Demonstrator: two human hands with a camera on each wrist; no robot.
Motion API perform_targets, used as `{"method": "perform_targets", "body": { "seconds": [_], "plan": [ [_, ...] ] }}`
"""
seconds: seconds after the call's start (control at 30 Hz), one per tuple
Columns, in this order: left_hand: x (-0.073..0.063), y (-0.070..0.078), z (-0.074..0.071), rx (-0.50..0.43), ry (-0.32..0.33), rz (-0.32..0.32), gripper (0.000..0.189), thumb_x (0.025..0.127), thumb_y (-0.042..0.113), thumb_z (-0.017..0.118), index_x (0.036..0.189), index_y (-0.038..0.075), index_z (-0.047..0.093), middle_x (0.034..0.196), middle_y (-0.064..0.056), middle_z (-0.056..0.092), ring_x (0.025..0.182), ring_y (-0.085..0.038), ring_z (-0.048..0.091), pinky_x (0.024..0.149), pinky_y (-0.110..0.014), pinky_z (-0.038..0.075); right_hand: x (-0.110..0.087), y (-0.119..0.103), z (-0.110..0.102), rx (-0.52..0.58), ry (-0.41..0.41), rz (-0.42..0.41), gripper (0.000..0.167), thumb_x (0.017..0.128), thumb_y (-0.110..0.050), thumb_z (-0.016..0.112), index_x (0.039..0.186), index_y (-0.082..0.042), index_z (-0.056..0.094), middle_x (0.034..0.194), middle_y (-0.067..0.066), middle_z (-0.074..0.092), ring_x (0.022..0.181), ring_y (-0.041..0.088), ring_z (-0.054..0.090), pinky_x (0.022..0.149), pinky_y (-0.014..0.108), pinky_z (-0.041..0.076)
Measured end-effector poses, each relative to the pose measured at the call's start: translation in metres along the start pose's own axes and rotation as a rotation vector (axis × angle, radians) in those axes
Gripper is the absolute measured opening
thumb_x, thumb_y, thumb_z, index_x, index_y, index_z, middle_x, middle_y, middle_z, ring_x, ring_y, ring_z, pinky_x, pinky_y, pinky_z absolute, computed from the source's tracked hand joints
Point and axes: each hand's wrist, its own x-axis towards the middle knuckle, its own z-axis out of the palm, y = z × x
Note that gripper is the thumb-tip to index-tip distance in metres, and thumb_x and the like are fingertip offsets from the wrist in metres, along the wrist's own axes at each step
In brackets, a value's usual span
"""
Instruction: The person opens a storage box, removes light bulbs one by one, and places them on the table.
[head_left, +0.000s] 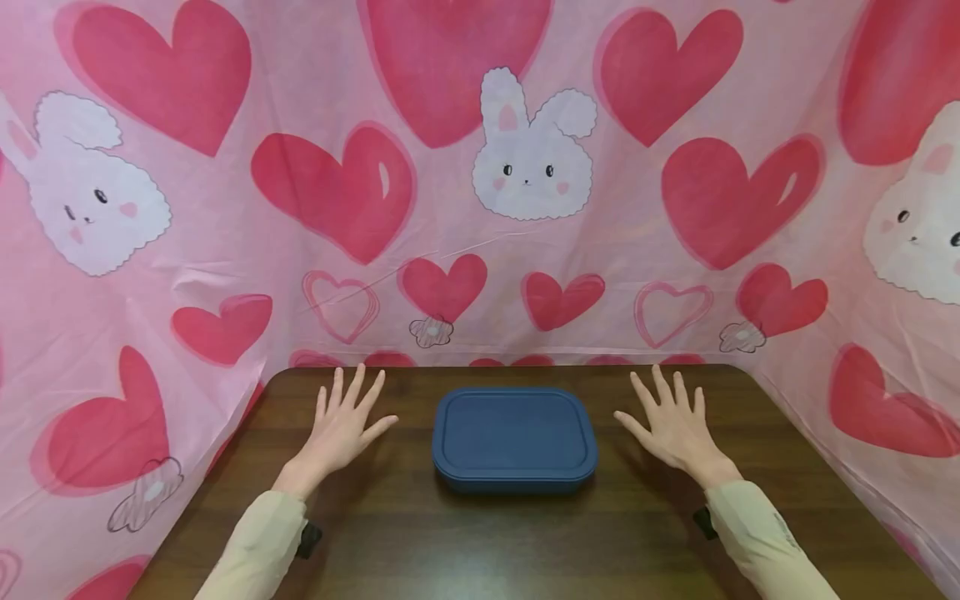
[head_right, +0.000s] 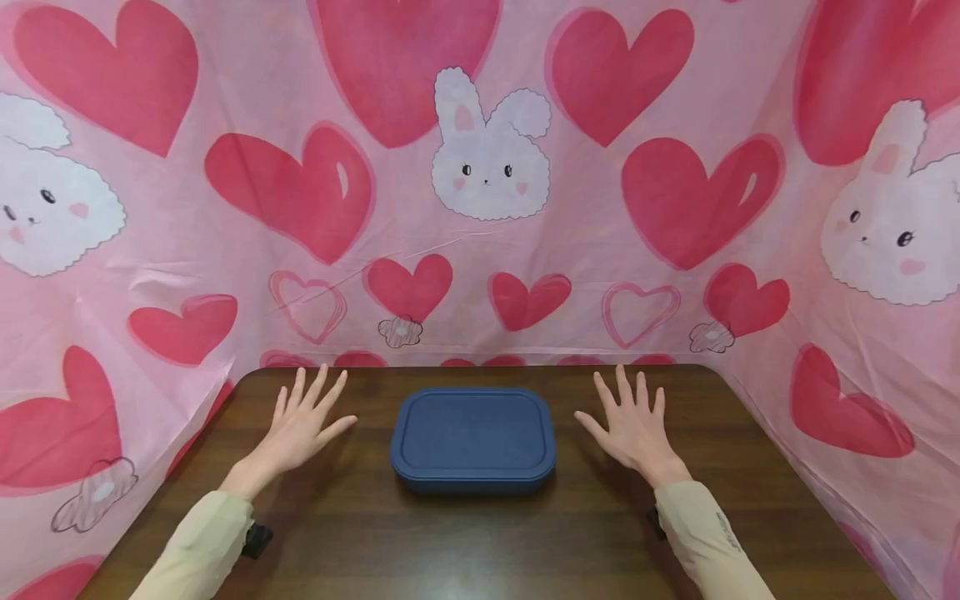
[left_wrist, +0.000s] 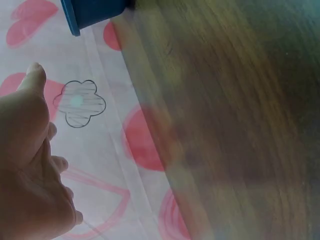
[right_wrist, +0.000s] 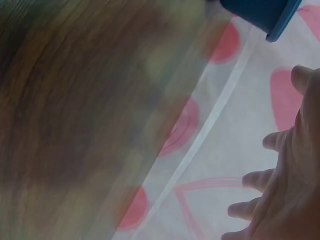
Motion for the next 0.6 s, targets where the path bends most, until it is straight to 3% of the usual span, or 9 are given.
{"method": "perform_targets", "body": {
  "seconds": [0.17, 0.33, 0.6],
  "plan": [
    [0.0, 0.003, 0.002, -0.046, -0.016, 0.002, 0.082, 0.093, 0.047, 0.063, 0.158, 0.015, 0.025, 0.165, -0.025, 0.011, 0.15, -0.055, 0.0, 0.117, -0.075, 0.002, -0.001, -0.006, -0.004, 0.054, -0.033, 0.0, 0.084, 0.096, -0.063, 0.046, 0.158, -0.01, 0.024, 0.162, 0.03, 0.014, 0.146, 0.06, 0.01, 0.111, 0.08, 0.004],
    [-0.001, 0.007, 0.003, -0.124, -0.012, 0.016, 0.085, 0.092, 0.043, 0.067, 0.158, 0.01, 0.025, 0.163, -0.029, 0.015, 0.149, -0.056, 0.006, 0.118, -0.072, 0.008, -0.005, -0.014, -0.007, 0.14, -0.051, -0.035, 0.085, 0.096, -0.056, 0.054, 0.157, -0.004, 0.023, 0.161, 0.032, 0.017, 0.146, 0.057, 0.015, 0.113, 0.077, 0.012],
    [-0.002, 0.014, 0.007, -0.285, -0.074, -0.009, 0.088, 0.092, 0.046, 0.066, 0.158, 0.006, 0.023, 0.163, -0.025, 0.021, 0.151, -0.049, 0.015, 0.117, -0.069, 0.022, -0.012, -0.03, -0.007, 0.239, -0.062, -0.092, 0.081, 0.095, -0.045, 0.062, 0.153, 0.002, 0.03, 0.147, 0.03, 0.04, 0.131, 0.048, 0.046, 0.102, 0.067, 0.043]
  ]
}}
